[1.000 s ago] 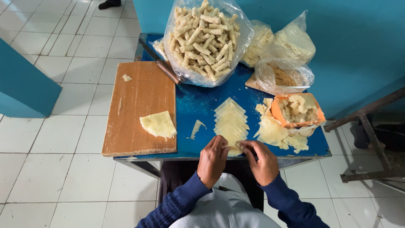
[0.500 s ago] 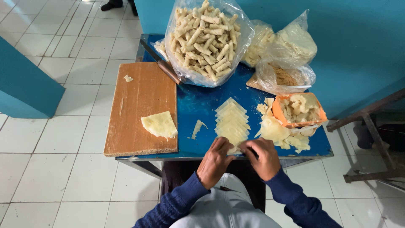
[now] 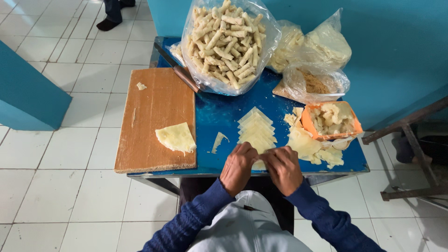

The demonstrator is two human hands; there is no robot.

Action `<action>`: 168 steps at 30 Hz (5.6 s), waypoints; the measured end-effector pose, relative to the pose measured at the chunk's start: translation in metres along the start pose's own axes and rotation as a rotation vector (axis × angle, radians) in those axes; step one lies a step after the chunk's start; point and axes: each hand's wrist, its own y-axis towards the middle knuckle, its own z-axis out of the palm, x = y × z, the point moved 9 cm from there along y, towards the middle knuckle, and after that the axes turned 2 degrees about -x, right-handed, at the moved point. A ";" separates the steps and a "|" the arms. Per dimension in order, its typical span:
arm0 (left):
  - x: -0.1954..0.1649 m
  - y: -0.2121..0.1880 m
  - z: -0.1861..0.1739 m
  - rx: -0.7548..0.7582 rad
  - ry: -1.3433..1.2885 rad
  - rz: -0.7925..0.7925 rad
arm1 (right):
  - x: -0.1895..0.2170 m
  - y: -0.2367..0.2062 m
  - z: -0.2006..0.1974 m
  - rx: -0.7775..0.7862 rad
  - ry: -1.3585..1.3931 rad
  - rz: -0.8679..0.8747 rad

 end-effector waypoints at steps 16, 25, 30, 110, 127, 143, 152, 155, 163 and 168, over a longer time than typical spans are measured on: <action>0.005 0.001 -0.002 0.094 -0.153 -0.002 | -0.019 0.004 0.011 0.101 0.092 -0.039; 0.002 0.007 -0.004 0.056 -0.125 0.014 | -0.012 0.007 0.006 0.001 0.007 -0.032; 0.006 0.004 -0.002 0.050 -0.108 -0.015 | -0.001 0.003 0.002 -0.060 -0.069 -0.087; 0.000 -0.032 -0.031 -0.150 0.252 -0.063 | -0.287 0.087 -0.048 0.214 -0.629 0.387; 0.000 -0.026 -0.029 -0.192 0.230 -0.100 | -0.242 0.102 -0.039 -0.129 -0.525 0.192; 0.003 -0.026 -0.030 -0.237 -0.036 -0.123 | -0.290 0.042 -0.079 -0.111 0.101 0.681; 0.015 -0.029 -0.024 -0.217 -0.155 -0.200 | -0.184 -0.010 -0.051 0.158 0.461 0.559; 0.016 -0.029 -0.021 -0.196 -0.151 -0.210 | -0.136 -0.029 -0.029 0.219 0.512 0.583; 0.011 -0.029 -0.023 -0.221 -0.171 -0.184 | -0.041 -0.016 -0.047 0.090 0.039 0.161; 0.011 -0.023 -0.023 -0.249 -0.206 -0.152 | -0.010 -0.016 -0.058 -0.001 -0.104 -0.097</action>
